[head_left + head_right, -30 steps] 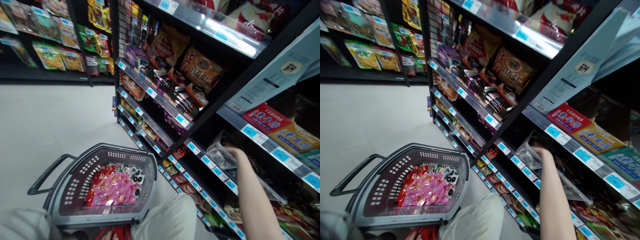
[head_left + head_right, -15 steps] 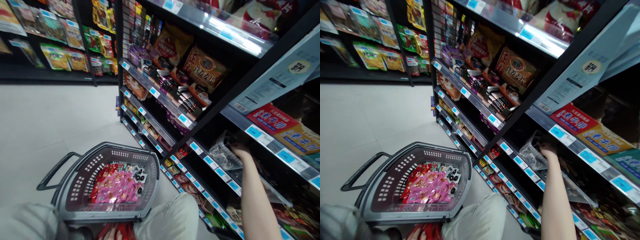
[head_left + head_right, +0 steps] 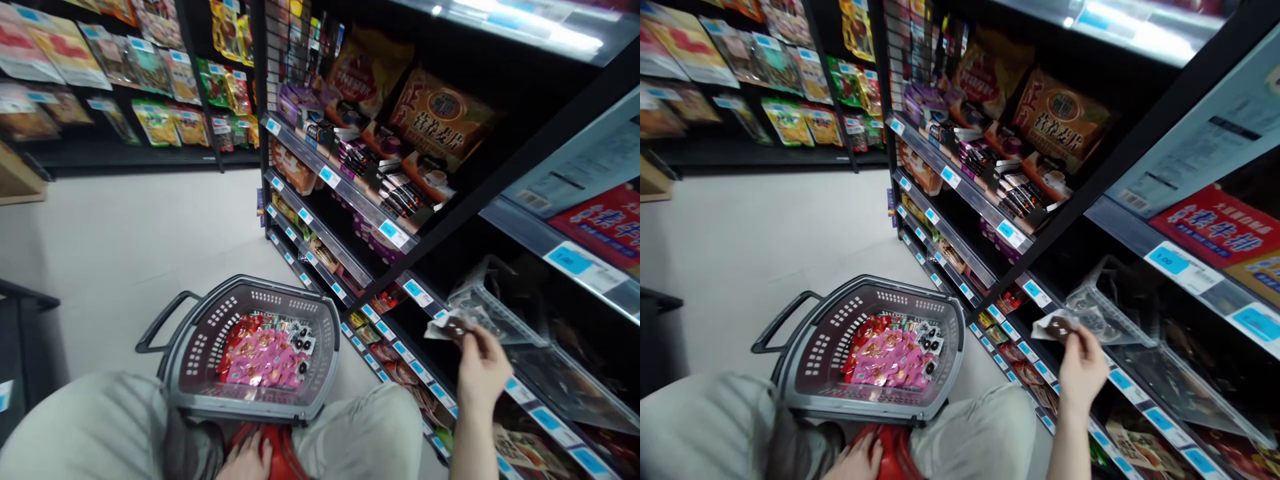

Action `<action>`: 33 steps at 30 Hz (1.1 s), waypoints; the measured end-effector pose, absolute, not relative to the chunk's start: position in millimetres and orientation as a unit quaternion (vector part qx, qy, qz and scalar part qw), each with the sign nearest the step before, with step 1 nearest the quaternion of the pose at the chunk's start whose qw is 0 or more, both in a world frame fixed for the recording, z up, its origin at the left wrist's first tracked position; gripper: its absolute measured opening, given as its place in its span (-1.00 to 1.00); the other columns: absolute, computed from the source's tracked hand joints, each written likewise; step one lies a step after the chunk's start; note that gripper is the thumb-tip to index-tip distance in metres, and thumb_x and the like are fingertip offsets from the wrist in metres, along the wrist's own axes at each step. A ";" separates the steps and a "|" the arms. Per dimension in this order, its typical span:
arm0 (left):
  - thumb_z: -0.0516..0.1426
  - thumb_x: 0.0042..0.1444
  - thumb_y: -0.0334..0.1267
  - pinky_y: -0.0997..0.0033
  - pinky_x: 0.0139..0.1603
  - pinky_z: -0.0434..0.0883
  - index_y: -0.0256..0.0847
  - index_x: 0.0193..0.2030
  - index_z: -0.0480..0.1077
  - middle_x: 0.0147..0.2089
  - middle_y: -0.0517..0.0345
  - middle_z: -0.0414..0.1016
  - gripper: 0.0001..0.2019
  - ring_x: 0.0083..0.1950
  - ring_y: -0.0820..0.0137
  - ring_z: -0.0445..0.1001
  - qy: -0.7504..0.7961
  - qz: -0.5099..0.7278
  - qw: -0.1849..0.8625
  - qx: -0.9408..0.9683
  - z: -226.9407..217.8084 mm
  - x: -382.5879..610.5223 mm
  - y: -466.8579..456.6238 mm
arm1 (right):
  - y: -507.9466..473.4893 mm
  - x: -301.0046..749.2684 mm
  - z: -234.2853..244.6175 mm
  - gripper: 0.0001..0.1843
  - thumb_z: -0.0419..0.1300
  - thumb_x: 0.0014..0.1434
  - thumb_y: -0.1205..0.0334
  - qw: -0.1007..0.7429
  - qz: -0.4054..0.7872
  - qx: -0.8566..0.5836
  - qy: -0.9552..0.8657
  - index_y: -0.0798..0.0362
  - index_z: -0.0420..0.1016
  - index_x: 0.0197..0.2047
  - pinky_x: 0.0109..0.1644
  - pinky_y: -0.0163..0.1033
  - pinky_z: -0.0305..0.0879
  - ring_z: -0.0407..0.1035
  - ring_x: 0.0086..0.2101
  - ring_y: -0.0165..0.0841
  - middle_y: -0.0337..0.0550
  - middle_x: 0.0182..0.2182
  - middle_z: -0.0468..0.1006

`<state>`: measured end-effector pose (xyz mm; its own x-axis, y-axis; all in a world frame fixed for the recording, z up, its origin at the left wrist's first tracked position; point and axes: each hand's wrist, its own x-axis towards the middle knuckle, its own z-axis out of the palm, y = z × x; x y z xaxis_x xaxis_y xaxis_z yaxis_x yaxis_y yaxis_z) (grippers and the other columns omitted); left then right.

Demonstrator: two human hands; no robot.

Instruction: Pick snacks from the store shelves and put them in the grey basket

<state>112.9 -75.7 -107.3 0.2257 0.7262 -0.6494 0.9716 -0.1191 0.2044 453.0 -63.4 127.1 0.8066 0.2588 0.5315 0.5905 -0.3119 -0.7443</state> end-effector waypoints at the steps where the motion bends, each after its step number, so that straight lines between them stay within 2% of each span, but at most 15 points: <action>1: -0.22 0.13 -0.20 0.28 0.11 0.19 -0.31 0.05 0.28 0.07 0.02 0.35 -0.54 0.06 0.24 0.32 0.593 -0.195 0.304 0.720 -107.5 112.9 -76.7 | -61.4 437.7 117.5 -0.66 0.15 -0.06 0.16 0.534 -0.059 -0.797 -0.275 0.20 0.48 -0.24 -0.25 -0.17 0.33 0.40 -0.37 -0.26 0.03 -0.34 0.51; 3: -0.22 0.12 -0.19 0.27 0.08 0.21 -0.30 0.04 0.30 0.05 0.03 0.37 -0.54 0.06 0.22 0.32 0.599 -0.180 0.302 0.719 -108.8 112.5 -78.9 | -56.5 404.1 104.2 -0.71 0.18 -0.09 0.14 0.513 0.115 -0.796 -0.301 0.16 0.49 -0.32 -0.32 -0.21 0.34 0.40 -0.41 -0.28 -0.02 -0.39 0.52; 5: -0.22 0.12 -0.18 0.28 0.06 0.22 -0.30 0.02 0.32 0.03 0.03 0.39 -0.54 0.04 0.22 0.32 0.604 -0.162 0.296 0.722 -111.0 111.7 -81.1 | -51.5 369.6 98.5 -0.76 0.17 -0.10 0.16 0.478 0.236 -0.775 -0.339 0.14 0.51 -0.38 -0.36 -0.25 0.34 0.40 -0.44 -0.30 -0.05 -0.43 0.53; 9: -0.22 0.13 -0.19 0.30 0.02 0.24 -0.28 -0.03 0.35 -0.02 0.02 0.42 -0.55 0.02 0.23 0.33 0.617 -0.127 0.278 0.725 -114.9 111.1 -83.8 | -45.6 316.8 96.8 -0.79 0.15 -0.07 0.19 0.456 0.370 -0.715 -0.378 0.12 0.52 -0.41 -0.38 -0.30 0.33 0.41 -0.45 -0.32 -0.07 -0.46 0.53; 15: -0.24 0.14 -0.20 0.28 0.04 0.21 -0.26 -0.08 0.37 -0.03 0.01 0.42 -0.56 0.01 0.23 0.32 0.627 -0.120 0.276 0.719 -113.6 112.9 -83.2 | -29.1 289.2 81.1 -0.82 0.19 -0.06 0.20 0.500 0.466 -0.650 -0.333 0.11 0.48 -0.37 -0.30 -0.33 0.32 0.40 -0.38 -0.35 -0.09 -0.40 0.52; 20: -0.24 0.15 -0.22 0.26 0.04 0.20 -0.25 -0.09 0.37 -0.04 0.02 0.42 -0.57 0.00 0.21 0.32 0.632 -0.113 0.282 0.713 -114.2 113.1 -83.2 | 5.7 281.1 71.6 -0.78 0.22 -0.11 0.33 0.573 0.557 -0.551 -0.242 0.08 0.41 -0.30 -0.32 -0.41 0.26 0.35 -0.38 -0.44 -0.19 -0.35 0.48; 22: -0.24 0.15 -0.22 0.24 0.03 0.21 -0.25 -0.10 0.38 -0.07 0.02 0.44 -0.58 -0.01 0.20 0.32 0.633 -0.105 0.283 0.713 -114.9 113.0 -83.5 | 18.2 278.8 74.0 -0.68 0.24 -0.16 0.41 0.590 0.570 -0.520 -0.238 0.06 0.40 -0.24 -0.27 -0.40 0.26 0.33 -0.32 -0.44 -0.19 -0.30 0.46; 24: -0.24 0.15 -0.22 0.24 0.03 0.21 -0.25 -0.12 0.38 -0.10 0.02 0.45 -0.58 -0.02 0.20 0.33 0.635 -0.100 0.286 0.711 -115.4 113.0 -83.7 | 26.9 277.1 78.8 -0.49 0.25 -0.19 0.47 0.600 0.588 -0.485 -0.242 0.01 0.35 -0.11 -0.24 -0.38 0.27 0.32 -0.27 -0.42 -0.19 -0.23 0.43; 28: -0.23 0.14 -0.23 0.23 0.03 0.22 -0.26 -0.09 0.37 -0.09 -0.01 0.44 -0.58 -0.01 0.20 0.33 0.637 -0.098 0.295 0.705 -116.8 112.9 -83.5 | 30.4 272.5 84.3 -0.15 0.25 -0.18 0.51 0.603 0.639 -0.421 -0.225 -0.19 0.06 0.14 -0.33 -0.38 0.29 0.30 -0.37 -0.47 -0.25 -0.23 0.39; 30: -0.22 0.14 -0.22 0.21 0.03 0.22 -0.27 -0.06 0.37 -0.05 -0.01 0.43 -0.58 0.00 0.19 0.32 0.639 -0.097 0.300 0.702 -117.7 112.6 -83.3 | 27.0 269.2 79.4 -0.15 0.25 -0.17 0.50 0.599 0.658 -0.403 -0.212 -0.22 0.05 0.13 -0.38 -0.40 0.28 0.29 -0.41 -0.49 -0.26 -0.26 0.38; 33: -0.21 0.13 -0.22 0.19 0.01 0.24 -0.26 -0.10 0.38 -0.08 -0.01 0.44 -0.59 0.00 0.17 0.32 0.643 -0.084 0.300 0.699 -118.8 112.3 -83.6 | 20.6 265.5 62.3 -0.33 0.27 -0.16 0.47 0.605 0.666 -0.393 -0.192 -0.21 0.18 -0.01 -0.36 -0.42 0.29 0.31 -0.37 -0.49 -0.28 -0.26 0.38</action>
<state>112.3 -83.6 -118.8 0.1585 0.8491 -0.5039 0.9504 0.0071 0.3109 265.5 20.6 62.3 0.0401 0.9561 -0.2902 -0.6536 -0.1946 -0.7314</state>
